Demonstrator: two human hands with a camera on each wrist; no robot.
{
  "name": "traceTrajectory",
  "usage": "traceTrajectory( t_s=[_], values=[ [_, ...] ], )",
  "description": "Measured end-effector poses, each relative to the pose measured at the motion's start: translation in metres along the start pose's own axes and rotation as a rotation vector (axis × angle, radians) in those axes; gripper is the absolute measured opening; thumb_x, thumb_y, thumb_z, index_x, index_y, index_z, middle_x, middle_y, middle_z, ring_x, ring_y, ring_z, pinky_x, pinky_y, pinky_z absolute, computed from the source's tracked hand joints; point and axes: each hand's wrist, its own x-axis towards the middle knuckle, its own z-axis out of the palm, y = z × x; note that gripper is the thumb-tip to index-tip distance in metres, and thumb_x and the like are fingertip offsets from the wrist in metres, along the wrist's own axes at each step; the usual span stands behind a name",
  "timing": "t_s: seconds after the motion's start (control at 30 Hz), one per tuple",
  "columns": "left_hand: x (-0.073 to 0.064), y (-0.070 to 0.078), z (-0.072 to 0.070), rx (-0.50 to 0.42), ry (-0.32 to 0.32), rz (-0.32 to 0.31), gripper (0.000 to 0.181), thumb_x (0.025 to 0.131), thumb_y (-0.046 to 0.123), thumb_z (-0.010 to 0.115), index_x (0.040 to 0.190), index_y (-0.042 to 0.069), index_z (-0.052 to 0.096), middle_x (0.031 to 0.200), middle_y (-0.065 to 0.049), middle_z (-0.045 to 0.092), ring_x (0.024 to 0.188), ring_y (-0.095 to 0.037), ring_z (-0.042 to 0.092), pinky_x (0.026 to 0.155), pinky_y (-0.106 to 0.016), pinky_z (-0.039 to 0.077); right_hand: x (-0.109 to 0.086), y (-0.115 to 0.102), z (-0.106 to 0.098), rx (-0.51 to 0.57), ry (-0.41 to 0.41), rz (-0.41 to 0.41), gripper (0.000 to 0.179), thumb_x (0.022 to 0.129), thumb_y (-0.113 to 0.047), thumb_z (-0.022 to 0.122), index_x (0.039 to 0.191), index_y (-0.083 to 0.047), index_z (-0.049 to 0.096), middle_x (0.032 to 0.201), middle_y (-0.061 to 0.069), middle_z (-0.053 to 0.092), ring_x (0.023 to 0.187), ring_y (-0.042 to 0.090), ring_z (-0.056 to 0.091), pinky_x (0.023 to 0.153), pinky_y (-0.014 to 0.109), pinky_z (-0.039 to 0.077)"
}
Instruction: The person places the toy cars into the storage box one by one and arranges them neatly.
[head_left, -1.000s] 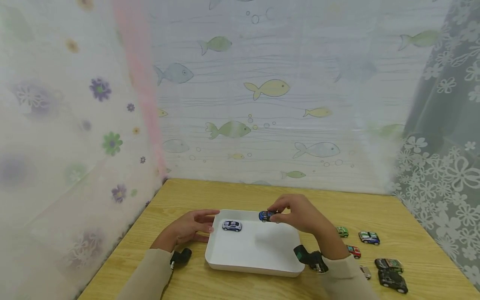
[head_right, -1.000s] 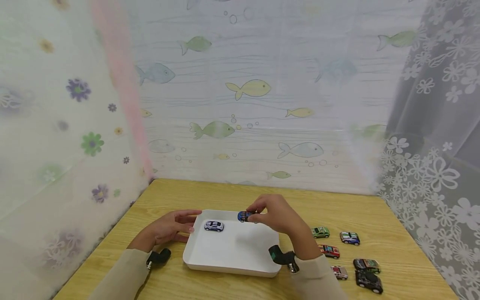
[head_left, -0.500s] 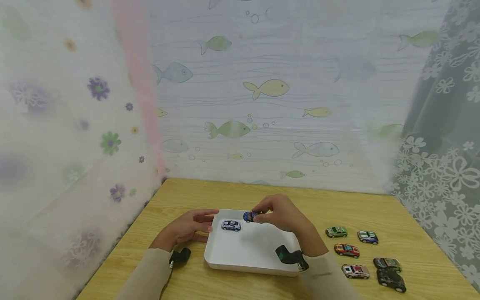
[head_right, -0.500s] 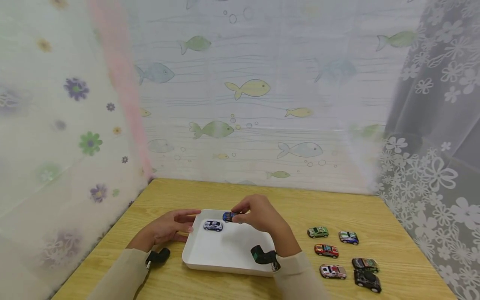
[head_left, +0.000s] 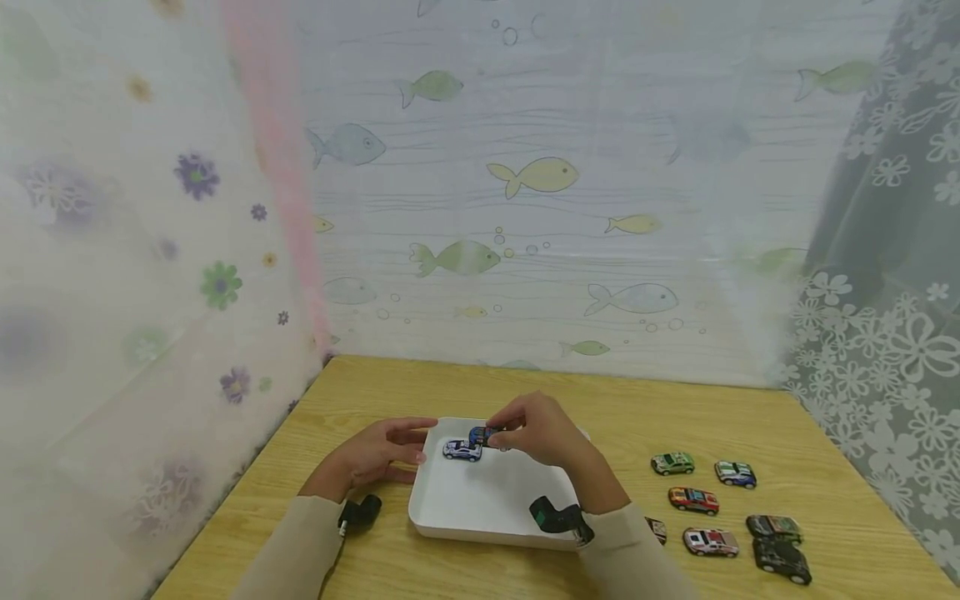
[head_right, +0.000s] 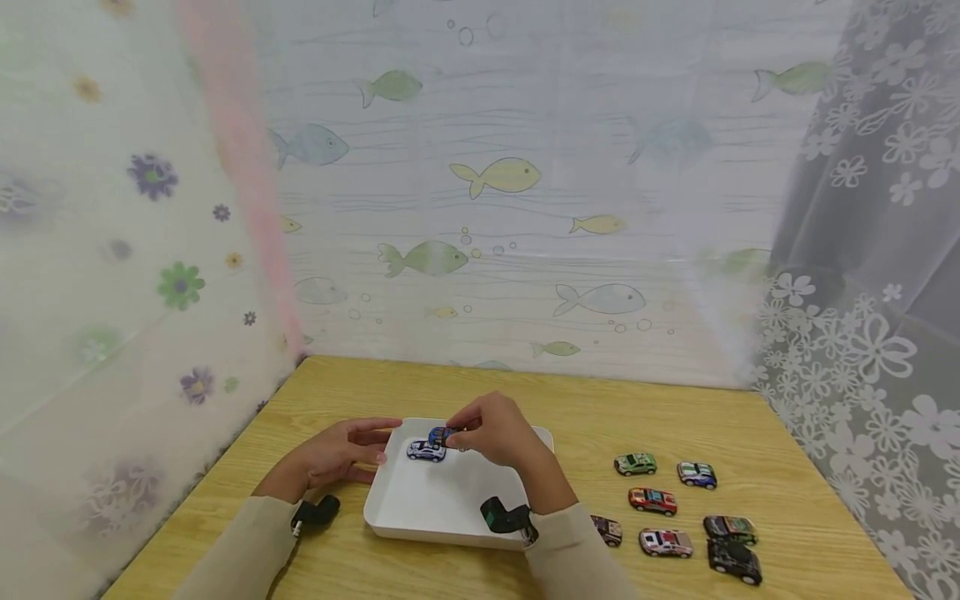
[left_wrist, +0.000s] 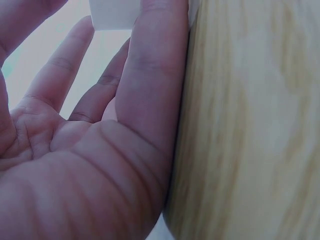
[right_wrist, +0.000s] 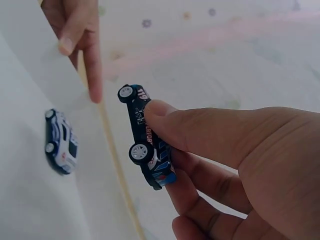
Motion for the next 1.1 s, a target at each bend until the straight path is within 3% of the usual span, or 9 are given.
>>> traceTrajectory(
  t_s=[0.63, 1.1],
  values=[
    [-0.002, -0.001, -0.001, -0.016, -0.029, 0.018, 0.069, 0.096, 0.009, 0.073, 0.158, 0.016, 0.044, 0.162, -0.02, 0.041, 0.132, -0.031, 0.06, 0.097, -0.05, 0.06, 0.006, -0.007, 0.042, 0.023, -0.087, 0.017, 0.015, 0.086, -0.018, 0.086, 0.1, -0.015, 0.085, 0.095, -0.006, 0.077, 0.081, 0.008, 0.064, 0.063, 0.024, 0.053],
    [0.0, -0.001, -0.002, -0.021, -0.037, 0.016, 0.07, 0.096, 0.008, 0.072, 0.159, 0.014, 0.042, 0.162, -0.02, 0.041, 0.133, -0.03, 0.059, 0.096, -0.05, 0.06, 0.006, -0.013, 0.063, 0.02, -0.079, 0.116, 0.014, 0.084, -0.014, 0.087, 0.098, -0.012, 0.085, 0.096, -0.003, 0.075, 0.085, 0.01, 0.063, 0.067, 0.026, 0.054]
  ],
)
